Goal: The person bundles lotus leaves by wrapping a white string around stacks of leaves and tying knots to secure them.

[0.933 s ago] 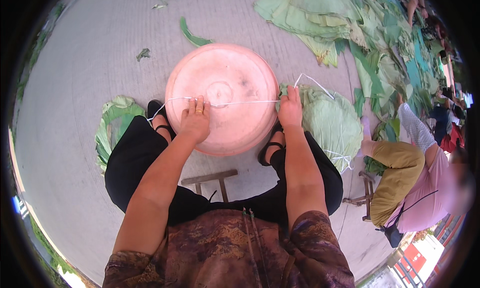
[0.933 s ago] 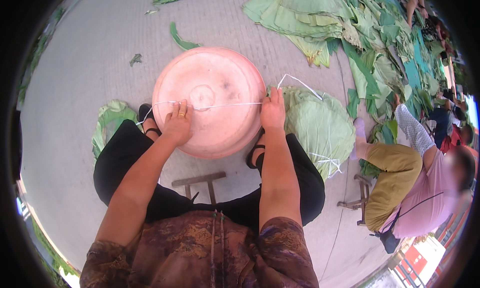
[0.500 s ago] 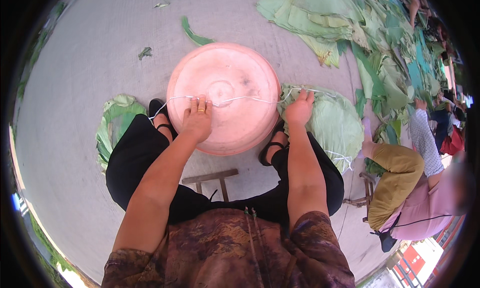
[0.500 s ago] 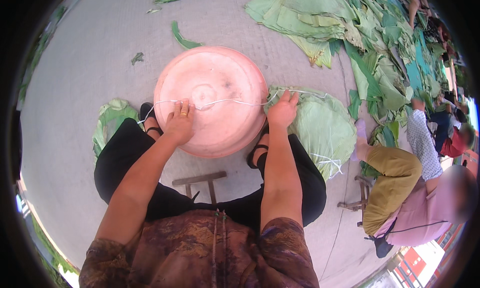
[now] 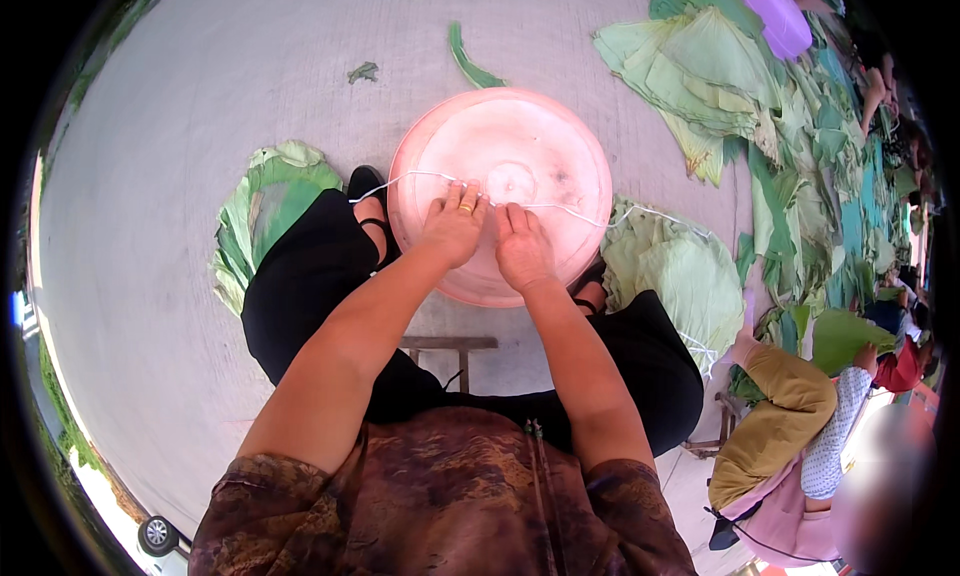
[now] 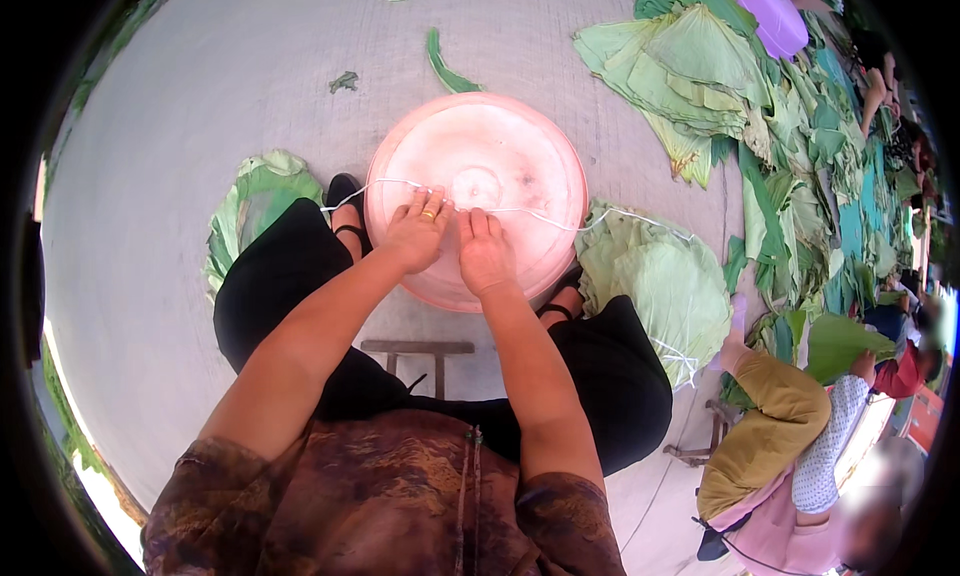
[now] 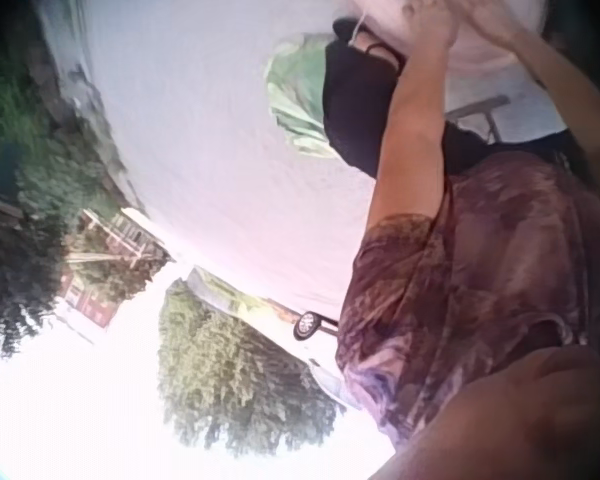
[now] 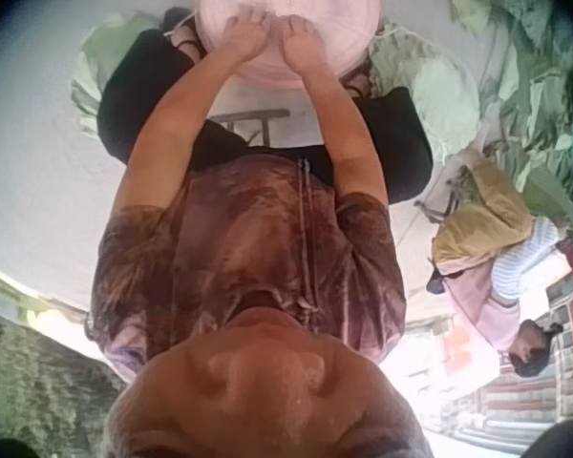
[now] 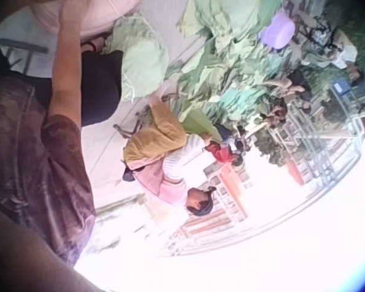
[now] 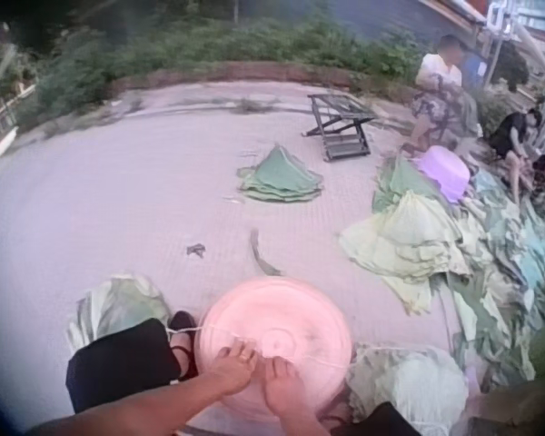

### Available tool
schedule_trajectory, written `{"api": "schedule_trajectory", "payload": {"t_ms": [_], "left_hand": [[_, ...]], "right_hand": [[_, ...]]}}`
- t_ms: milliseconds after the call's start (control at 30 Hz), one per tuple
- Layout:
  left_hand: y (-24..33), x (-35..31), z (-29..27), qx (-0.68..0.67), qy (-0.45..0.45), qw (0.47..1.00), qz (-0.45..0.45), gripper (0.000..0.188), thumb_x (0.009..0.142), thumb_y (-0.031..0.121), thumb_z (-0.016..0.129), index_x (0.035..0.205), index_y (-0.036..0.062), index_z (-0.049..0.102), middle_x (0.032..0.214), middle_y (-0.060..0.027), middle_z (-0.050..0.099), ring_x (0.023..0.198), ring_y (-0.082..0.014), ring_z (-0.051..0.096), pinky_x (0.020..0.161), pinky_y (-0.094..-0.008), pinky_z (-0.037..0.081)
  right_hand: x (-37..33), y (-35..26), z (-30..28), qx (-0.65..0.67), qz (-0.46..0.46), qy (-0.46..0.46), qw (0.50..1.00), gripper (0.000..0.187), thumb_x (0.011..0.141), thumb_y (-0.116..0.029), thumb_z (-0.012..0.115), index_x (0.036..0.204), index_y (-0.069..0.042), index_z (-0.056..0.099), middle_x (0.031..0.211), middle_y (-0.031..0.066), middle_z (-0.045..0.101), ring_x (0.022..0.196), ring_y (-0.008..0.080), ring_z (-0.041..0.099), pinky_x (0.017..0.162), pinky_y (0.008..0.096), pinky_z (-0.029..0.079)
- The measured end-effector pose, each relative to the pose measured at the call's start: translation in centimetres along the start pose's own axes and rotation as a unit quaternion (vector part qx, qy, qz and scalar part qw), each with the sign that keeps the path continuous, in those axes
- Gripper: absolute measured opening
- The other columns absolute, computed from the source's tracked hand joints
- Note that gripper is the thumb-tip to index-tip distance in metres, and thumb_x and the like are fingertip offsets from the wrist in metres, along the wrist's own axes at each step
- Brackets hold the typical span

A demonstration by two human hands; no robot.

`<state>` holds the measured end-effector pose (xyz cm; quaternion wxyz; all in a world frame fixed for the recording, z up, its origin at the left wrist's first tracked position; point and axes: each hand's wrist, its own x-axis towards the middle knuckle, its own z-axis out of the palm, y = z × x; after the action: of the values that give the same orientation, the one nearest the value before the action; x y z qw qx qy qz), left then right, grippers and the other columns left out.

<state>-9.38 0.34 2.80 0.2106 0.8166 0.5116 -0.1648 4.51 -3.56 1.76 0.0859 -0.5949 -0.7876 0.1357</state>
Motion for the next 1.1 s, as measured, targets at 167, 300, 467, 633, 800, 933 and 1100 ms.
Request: {"api": "schedule_trajectory", "payload": {"t_ms": [167,300,467,633,800,933,1100], "left_hand": [[-2.6,-0.9,-0.5,-0.081,0.143,0.974,-0.159,0.053,0.075,0.007,0.044,0.127,0.0113,0.033,0.133,-0.015,0.026,0.121,-0.0306,0.03,0.094,-0.0394,0.031],[-7.1,-0.8,0.2,-0.244,0.127,0.918,-0.284,0.054,0.072,0.004,0.047,0.124,0.0074,0.036,0.131,-0.0173,0.028,0.11,-0.0323,0.042,0.089,-0.0397,0.036],[-11.2,-0.5,2.0,-0.269,0.119,0.93,-0.221,0.035,0.073,0.007,0.049,0.108,-0.0004,0.047,0.115,-0.0222,0.042,0.1,-0.0329,0.048,0.082,-0.0395,0.042],[-12.8,-1.1,-0.1,-0.266,0.163,0.895,-0.319,0.037,0.071,0.014,0.057,0.104,-0.0009,0.049,0.112,-0.0236,0.044,0.103,-0.0349,0.046,0.085,-0.039,0.041],[-15.8,-2.2,-6.1,-0.348,0.229,0.827,-0.377,0.052,0.068,0.012,0.051,0.118,-0.0012,0.043,0.11,-0.0245,0.05,0.106,-0.0342,0.046,0.089,-0.0346,0.038],[-19.4,-7.2,-14.9,-0.413,0.354,0.792,-0.279,0.05,0.074,0.018,0.056,0.118,0.0006,0.043,0.11,-0.0199,0.052,0.104,-0.03,0.049,0.086,-0.0344,0.039],[-27.2,-17.9,-12.8,-0.334,0.45,0.78,-0.279,0.045,0.073,0.02,0.056,0.113,0.0022,0.049,0.114,-0.0187,0.049,0.106,-0.0304,0.047,0.088,-0.0341,0.038]], "right_hand": [[0.3,-1.1,-0.2,-0.021,0.058,-0.068,0.996,0.044,0.076,-0.017,0.048,0.117,-0.003,0.042,0.118,0.0083,0.038,0.108,0.0244,0.036,0.09,0.0326,0.034],[0.0,-0.3,0.7,-0.014,0.06,-0.075,0.995,0.047,0.075,-0.017,0.05,0.119,-0.004,0.04,0.12,0.0077,0.035,0.109,0.0249,0.035,0.093,0.0329,0.033],[0.0,-1.4,-0.1,0.0,0.048,-0.079,0.996,0.045,0.075,-0.014,0.048,0.118,-0.003,0.041,0.119,0.0079,0.036,0.109,0.0259,0.036,0.091,0.0329,0.034],[-0.3,-1.5,0.2,-0.012,0.046,-0.078,0.996,0.045,0.075,-0.012,0.048,0.118,-0.002,0.04,0.117,0.0083,0.036,0.107,0.0264,0.038,0.089,0.0336,0.038],[0.2,-2.7,0.4,-0.049,0.062,-0.12,0.99,0.05,0.073,-0.013,0.051,0.12,-0.002,0.038,0.118,0.0082,0.034,0.108,0.0266,0.037,0.088,0.0346,0.038],[0.5,-3.1,-0.3,-0.044,0.084,-0.179,0.979,0.052,0.074,-0.015,0.052,0.122,-0.002,0.037,0.118,0.0093,0.034,0.109,0.0285,0.036,0.089,0.0345,0.038],[0.4,-2.9,-0.3,-0.062,0.088,-0.179,0.978,0.058,0.068,-0.015,0.058,0.121,-0.005,0.035,0.121,0.0098,0.032,0.109,0.031,0.036,0.089,0.0367,0.038]]}}
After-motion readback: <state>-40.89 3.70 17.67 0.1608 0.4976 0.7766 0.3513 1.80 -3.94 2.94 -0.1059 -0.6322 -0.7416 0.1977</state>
